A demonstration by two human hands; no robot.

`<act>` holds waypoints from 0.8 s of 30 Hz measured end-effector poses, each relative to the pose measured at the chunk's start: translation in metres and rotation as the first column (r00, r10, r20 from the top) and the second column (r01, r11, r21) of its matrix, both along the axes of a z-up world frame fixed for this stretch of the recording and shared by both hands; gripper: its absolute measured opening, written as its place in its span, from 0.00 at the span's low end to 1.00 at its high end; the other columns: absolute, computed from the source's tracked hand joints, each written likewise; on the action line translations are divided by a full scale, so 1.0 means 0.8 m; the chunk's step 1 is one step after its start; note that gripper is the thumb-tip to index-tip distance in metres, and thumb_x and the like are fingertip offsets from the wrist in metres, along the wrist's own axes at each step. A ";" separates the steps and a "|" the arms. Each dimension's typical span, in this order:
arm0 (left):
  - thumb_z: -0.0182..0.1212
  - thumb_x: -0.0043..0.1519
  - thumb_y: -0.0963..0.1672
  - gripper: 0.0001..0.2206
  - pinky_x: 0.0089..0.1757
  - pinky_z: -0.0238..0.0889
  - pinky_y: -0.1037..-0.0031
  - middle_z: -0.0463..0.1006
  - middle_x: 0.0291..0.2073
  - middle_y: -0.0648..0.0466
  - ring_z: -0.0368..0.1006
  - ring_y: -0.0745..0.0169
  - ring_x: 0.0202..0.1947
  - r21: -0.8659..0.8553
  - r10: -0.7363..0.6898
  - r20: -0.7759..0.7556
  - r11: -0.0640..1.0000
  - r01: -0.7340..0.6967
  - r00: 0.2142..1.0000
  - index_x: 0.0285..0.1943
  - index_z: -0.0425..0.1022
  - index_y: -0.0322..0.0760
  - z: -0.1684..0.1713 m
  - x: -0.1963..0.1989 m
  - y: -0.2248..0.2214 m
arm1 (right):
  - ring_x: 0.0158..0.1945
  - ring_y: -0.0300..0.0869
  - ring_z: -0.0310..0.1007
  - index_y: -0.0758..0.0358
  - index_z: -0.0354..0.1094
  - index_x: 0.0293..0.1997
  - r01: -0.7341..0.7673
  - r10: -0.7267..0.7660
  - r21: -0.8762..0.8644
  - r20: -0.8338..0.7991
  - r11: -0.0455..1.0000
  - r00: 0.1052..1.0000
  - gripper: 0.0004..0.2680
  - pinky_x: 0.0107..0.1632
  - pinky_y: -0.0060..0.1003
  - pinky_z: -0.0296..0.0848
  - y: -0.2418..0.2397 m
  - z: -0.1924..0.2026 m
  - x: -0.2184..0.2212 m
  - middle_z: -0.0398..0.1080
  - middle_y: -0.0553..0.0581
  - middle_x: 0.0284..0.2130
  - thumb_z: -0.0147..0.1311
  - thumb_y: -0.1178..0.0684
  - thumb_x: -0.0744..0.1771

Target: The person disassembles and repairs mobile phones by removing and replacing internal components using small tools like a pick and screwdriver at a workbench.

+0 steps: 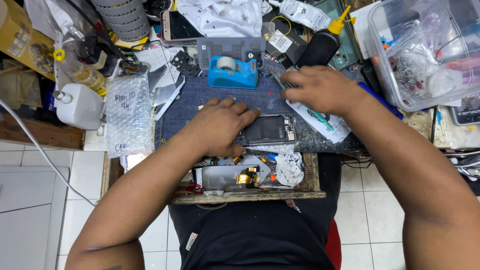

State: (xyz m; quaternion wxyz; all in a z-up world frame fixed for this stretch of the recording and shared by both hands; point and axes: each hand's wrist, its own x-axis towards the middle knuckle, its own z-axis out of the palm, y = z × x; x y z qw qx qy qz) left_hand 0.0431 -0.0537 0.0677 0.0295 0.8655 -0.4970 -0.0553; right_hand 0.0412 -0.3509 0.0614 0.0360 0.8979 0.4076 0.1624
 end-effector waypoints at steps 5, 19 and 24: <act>0.77 0.42 0.50 0.46 0.53 0.58 0.51 0.73 0.58 0.51 0.67 0.46 0.57 -0.052 0.003 -0.007 0.999 -0.003 1.000 0.73 0.60 0.42 -0.006 -0.005 0.003 | 0.48 0.49 0.75 0.61 0.63 0.51 0.020 -0.011 0.737 -0.017 0.676 1.000 0.07 0.50 0.37 0.76 -0.026 -0.041 -0.018 0.69 0.62 0.56 0.54 0.65 0.70; 0.80 0.38 0.43 0.46 0.58 0.58 0.54 0.69 0.59 0.54 0.63 0.45 0.59 -0.091 -0.129 -0.199 0.989 0.113 0.971 0.71 0.63 0.47 -0.006 0.027 0.003 | 0.29 0.40 0.72 0.57 0.59 0.52 0.208 0.111 0.927 -0.182 -0.311 0.977 0.07 0.39 0.37 0.77 -0.034 -0.118 -0.186 0.70 0.55 0.30 0.56 0.53 0.76; 0.80 0.37 0.44 0.47 0.57 0.58 0.53 0.69 0.59 0.53 0.63 0.44 0.59 -0.093 -0.101 -0.187 0.992 0.085 0.977 0.71 0.63 0.46 -0.006 0.024 0.005 | 0.24 0.33 0.69 0.61 0.66 0.39 0.859 0.091 0.478 -0.862 -0.182 0.499 0.03 0.24 0.27 0.66 0.057 -0.168 -0.210 0.74 0.52 0.28 0.57 0.61 0.66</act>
